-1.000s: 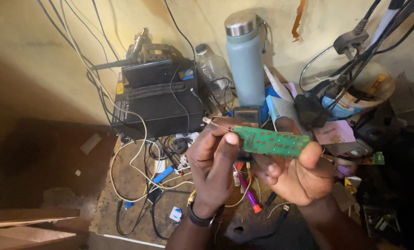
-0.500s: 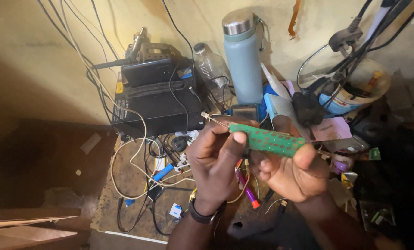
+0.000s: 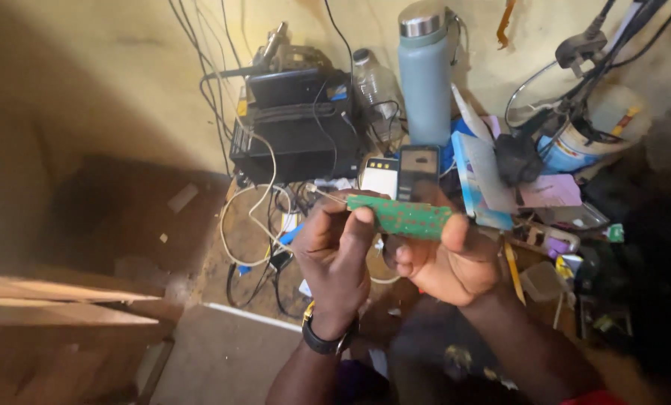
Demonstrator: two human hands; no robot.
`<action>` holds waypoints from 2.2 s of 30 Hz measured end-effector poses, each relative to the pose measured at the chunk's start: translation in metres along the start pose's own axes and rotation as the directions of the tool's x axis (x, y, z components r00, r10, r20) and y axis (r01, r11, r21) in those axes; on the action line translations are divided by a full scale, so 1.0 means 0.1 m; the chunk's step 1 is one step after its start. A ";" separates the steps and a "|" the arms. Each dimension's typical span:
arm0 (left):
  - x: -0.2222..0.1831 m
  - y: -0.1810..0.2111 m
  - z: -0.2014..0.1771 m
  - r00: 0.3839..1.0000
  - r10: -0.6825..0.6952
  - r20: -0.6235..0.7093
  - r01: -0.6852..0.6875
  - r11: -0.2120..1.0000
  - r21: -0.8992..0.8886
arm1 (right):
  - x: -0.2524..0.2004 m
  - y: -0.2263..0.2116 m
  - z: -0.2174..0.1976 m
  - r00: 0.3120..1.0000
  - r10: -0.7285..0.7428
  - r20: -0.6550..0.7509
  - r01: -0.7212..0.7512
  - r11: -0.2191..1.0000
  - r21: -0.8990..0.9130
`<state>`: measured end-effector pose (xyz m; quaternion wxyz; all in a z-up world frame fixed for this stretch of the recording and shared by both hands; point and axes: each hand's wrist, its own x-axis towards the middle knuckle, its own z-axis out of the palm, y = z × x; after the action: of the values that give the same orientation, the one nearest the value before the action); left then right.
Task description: Soldering electronic components onto a circuit board at a cluttered workbench.
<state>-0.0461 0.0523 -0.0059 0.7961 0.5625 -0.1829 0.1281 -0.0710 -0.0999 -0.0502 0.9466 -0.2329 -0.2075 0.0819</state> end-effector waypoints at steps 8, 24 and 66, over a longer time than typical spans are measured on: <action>-0.87 0.17 -0.19 0.991 0.057 -0.123 -0.070 0.993 -0.099 | -0.75 0.35 0.27 1.000 0.013 0.008 -0.013 0.999 0.046; -2.79 -1.10 -0.59 0.956 -0.262 -0.132 0.280 0.948 0.149 | -2.63 1.14 -0.84 0.922 0.150 -0.357 -0.141 0.989 0.051; -2.91 -2.24 -0.22 0.883 -0.442 -0.158 0.418 0.894 -0.163 | -2.87 1.00 -1.74 0.882 0.084 -0.463 -0.053 0.995 0.079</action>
<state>-0.2137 -0.0015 -0.3290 0.8518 0.5235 0.0162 -0.0104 -0.2606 -0.1554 -0.3394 0.9721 -0.2227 0.0366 0.0637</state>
